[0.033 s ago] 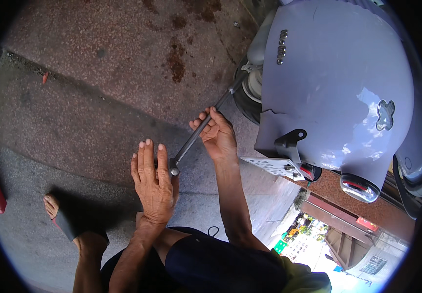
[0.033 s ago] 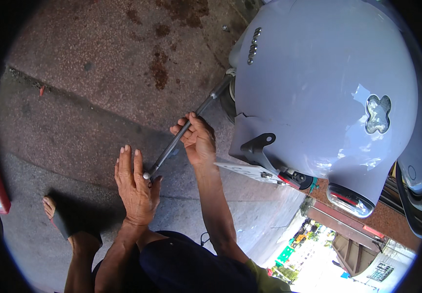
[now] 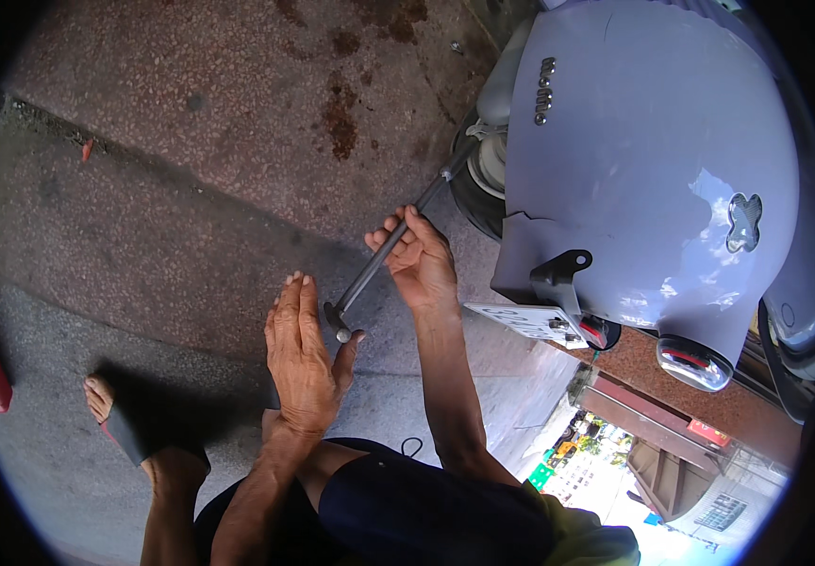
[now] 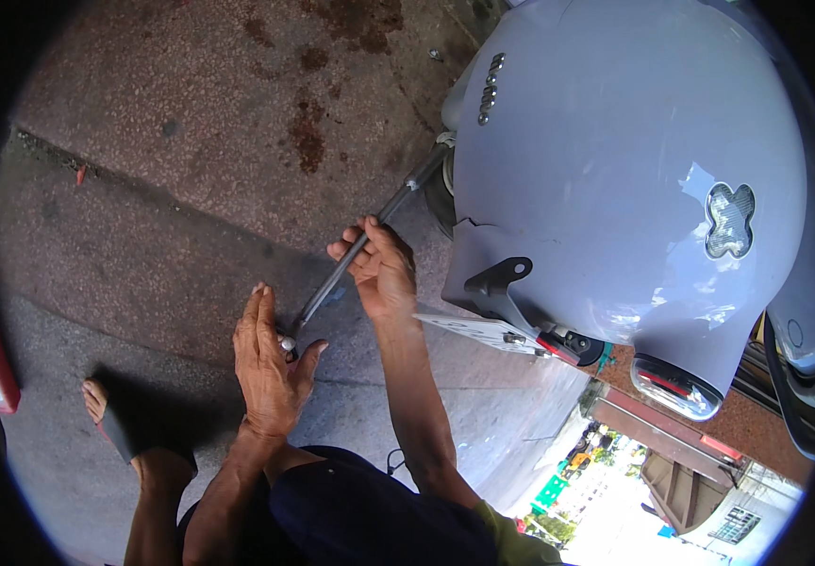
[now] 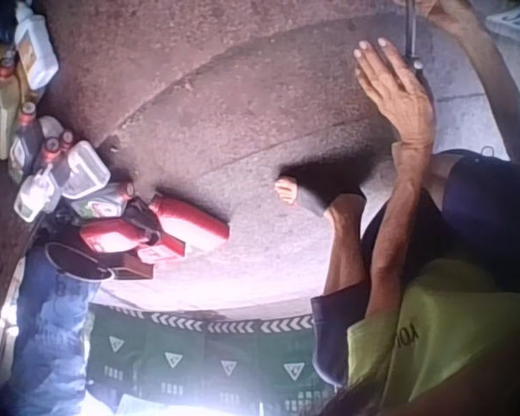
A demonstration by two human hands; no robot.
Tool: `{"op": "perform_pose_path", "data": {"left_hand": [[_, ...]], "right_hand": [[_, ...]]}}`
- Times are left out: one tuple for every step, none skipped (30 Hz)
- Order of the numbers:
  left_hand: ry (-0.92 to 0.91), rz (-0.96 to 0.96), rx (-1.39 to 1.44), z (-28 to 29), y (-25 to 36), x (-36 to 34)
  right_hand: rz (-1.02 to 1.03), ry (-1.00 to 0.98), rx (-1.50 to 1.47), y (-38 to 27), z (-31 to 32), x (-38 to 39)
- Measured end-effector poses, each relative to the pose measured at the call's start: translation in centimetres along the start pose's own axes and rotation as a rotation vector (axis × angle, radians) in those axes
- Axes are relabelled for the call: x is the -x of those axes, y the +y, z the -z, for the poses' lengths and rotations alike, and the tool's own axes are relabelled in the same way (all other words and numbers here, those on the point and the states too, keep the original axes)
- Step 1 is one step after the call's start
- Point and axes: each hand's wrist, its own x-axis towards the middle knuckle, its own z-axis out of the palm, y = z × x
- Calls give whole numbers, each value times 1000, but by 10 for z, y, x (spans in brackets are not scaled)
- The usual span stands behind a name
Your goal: The person searches through a cluttered workshop for a tool, then uses a T-handle wrench to loosen and remove a bolt from the rear wheel of a scooter. The person then walks around the scooter and places the wrench on the floor.
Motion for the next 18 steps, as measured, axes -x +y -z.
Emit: {"op": "perform_pose_path", "data": {"left_hand": [[-154, 259, 293, -9, -4, 7], [-170, 419, 494, -16, -8, 9], [-186, 576, 695, -19, -7, 4], [-201, 732, 897, -19, -6, -1], [-210, 902, 1069, -18, -3, -4], [-281, 1025, 1201, -14, -3, -6], [-355, 1147, 1332, -10, -1, -9], [-433, 1282, 1460, -10, -1, -12], [-474, 1283, 1402, -11, -3, -9], [-481, 1227, 1258, -11, -7, -7], [-485, 1169, 1115, -11, -10, -4], [-488, 1108, 972, -12, -14, 0], [-360, 873, 784, -18, -20, 7], [-233, 638, 594, -27, -26, 16], [-107, 406, 404, -28, -24, 15], [-180, 550, 613, -26, -22, 14], [-253, 691, 825, -23, -17, 12], [-328, 829, 1040, -18, -12, 7]], "right_hand": [[-1, 7, -2, 1, -1, 0], [-3, 15, -3, 1, -1, 0], [-1, 23, -6, 1, -1, -1], [-16, -50, -57, 2, 2, -2], [-31, -123, -109, 4, 4, -2], [-45, -196, -161, 5, 6, -3], [-62, -211, -138, 7, 6, -3], [-84, -217, -116, 9, 2, -3], [-104, -231, -94, 11, 0, -2], [-88, -218, -72, 11, 0, -1], [-73, -205, -49, 10, 1, -1], [-56, -192, -28, 10, 2, -2], [-52, -163, -11, 11, 3, -1], [-49, -136, 6, 11, 4, -1], [-47, -110, 26, 10, 6, -1], [-47, -114, 23, 11, 6, -1], [-46, -117, 19, 11, 7, -2], [-44, -119, 17, 11, 8, -1]]}}
